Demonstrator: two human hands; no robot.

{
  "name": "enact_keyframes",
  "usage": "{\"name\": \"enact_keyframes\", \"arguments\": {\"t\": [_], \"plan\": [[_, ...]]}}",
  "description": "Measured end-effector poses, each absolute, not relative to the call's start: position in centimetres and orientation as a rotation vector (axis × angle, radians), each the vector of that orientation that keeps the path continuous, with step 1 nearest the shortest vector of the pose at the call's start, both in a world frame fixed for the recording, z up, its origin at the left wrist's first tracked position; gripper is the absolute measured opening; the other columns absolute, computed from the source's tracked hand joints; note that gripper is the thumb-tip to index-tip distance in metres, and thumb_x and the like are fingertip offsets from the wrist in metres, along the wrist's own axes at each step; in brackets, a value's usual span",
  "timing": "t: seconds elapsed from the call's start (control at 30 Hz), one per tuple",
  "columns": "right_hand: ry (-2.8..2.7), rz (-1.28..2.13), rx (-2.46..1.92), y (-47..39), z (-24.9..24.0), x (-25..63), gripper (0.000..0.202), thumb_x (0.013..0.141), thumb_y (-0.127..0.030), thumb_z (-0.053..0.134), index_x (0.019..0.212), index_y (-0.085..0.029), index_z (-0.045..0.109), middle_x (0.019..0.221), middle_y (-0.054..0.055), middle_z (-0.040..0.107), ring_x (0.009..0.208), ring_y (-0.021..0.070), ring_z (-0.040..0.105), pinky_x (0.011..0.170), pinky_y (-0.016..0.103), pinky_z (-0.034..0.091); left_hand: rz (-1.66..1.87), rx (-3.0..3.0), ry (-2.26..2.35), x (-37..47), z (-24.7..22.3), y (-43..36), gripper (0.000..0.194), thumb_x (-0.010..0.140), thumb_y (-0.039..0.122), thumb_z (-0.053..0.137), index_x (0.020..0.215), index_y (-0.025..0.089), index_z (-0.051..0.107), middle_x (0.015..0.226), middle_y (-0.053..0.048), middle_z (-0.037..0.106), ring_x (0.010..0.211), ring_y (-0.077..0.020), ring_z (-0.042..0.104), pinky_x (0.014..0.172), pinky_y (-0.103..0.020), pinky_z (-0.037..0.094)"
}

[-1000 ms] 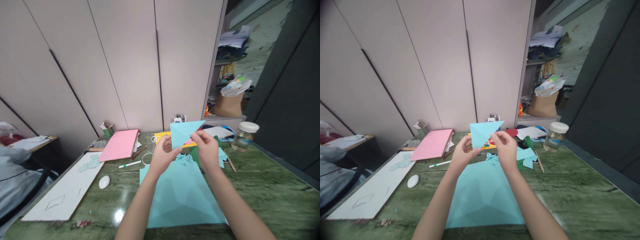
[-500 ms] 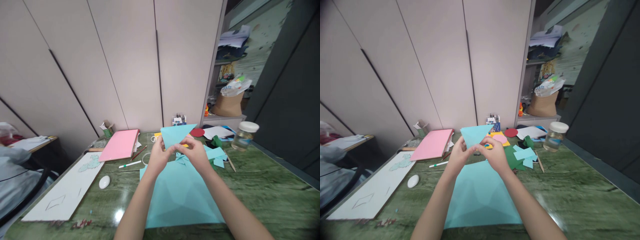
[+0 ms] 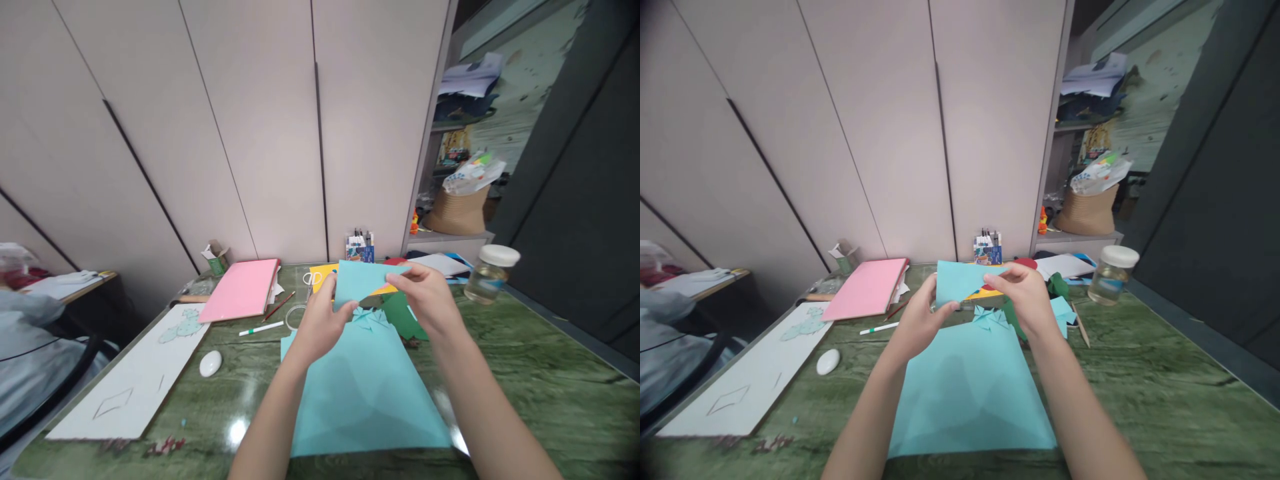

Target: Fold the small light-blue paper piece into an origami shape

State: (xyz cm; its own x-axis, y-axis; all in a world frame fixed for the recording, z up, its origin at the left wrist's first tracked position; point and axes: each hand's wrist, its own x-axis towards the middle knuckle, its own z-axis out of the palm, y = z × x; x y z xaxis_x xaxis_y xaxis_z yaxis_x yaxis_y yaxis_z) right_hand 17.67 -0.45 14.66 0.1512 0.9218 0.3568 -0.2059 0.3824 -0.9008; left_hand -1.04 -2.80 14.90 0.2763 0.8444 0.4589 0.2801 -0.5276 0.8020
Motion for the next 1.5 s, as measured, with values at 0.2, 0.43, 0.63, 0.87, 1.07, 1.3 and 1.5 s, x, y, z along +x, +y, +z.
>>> {"name": "enact_keyframes", "arguments": {"t": [0.2,0.43,0.63,0.87,1.07,1.3,1.5], "plan": [[-1.090,0.958,-0.771,-0.8,15.2,18.1,0.021,0.054,-0.028,0.079,0.055,-0.018,0.061,0.055,-0.002,0.060,0.054,0.0129,0.056,0.057,0.027,0.044,1.204,1.960,0.989,-0.9,15.2,-3.0,0.033,0.081,0.019,0.055,0.113,0.020,0.048,0.109,-0.007,0.059,0.097,-0.0207,0.056,0.080,-0.030,0.043],[-1.005,0.717,-0.713,-0.1,15.3,20.6,0.024,0.064,-0.030,0.073,0.051,-0.019,0.057,0.054,-0.003,0.053,0.057,0.0113,0.050,0.062,0.026,0.042,1.211,1.947,1.031,-2.0,15.0,-2.3,0.030,0.079,0.019,0.057,0.108,0.019,0.050,0.106,-0.007,0.060,0.097,-0.0210,0.056,0.082,-0.030,0.043],[-1.329,0.546,-0.939,-1.1,16.0,20.4,0.024,0.077,-0.039,0.057,0.064,-0.020,0.065,0.069,0.001,0.063,0.070,0.0157,0.056,0.068,0.027,0.042,1.243,1.811,0.946,-1.8,15.0,-1.8,0.039,0.079,0.020,0.058,0.116,0.018,0.047,0.115,-0.008,0.058,0.105,-0.0216,0.054,0.086,-0.030,0.043],[-1.727,0.698,-1.096,-2.4,15.8,16.0,0.025,0.073,-0.037,0.061,0.063,-0.015,0.066,0.062,0.003,0.066,0.061,0.0181,0.058,0.054,0.026,0.041,1.231,1.759,0.867,-0.3,14.8,-2.6,0.031,0.078,0.019,0.059,0.107,0.018,0.049,0.107,-0.007,0.060,0.099,-0.0206,0.057,0.081,-0.029,0.045],[-1.579,0.661,-1.137,-2.1,15.3,16.2,0.031,0.069,-0.042,0.064,0.058,-0.013,0.067,0.053,0.003,0.063,0.053,0.0169,0.056,0.050,0.026,0.040,1.279,1.796,0.872,0.0,15.0,-2.8,0.024,0.079,0.018,0.057,0.102,0.017,0.050,0.103,-0.007,0.060,0.098,-0.0201,0.057,0.081,-0.029,0.045],[-1.439,0.571,-1.198,-1.9,15.1,16.0,0.040,0.066,-0.045,0.066,0.044,-0.017,0.048,0.041,-0.006,0.035,0.043,0.0082,0.032,0.043,0.023,0.024,1.306,1.798,0.929,-0.7,15.3,-2.4,0.024,0.077,0.020,0.060,0.098,0.018,0.049,0.087,-0.003,0.063,0.084,-0.0165,0.058,0.077,-0.027,0.042],[-1.324,0.530,-1.210,-1.8,15.3,16.5,0.047,0.064,-0.043,0.068,0.040,-0.019,0.036,0.039,-0.008,0.023,0.041,0.0062,0.022,0.041,0.023,0.017,1.310,1.770,0.945,-1.6,15.8,-2.5,0.025,0.074,0.017,0.061,0.096,0.018,0.049,0.072,0.001,0.059,0.073,-0.0131,0.057,0.073,-0.025,0.042]]}}
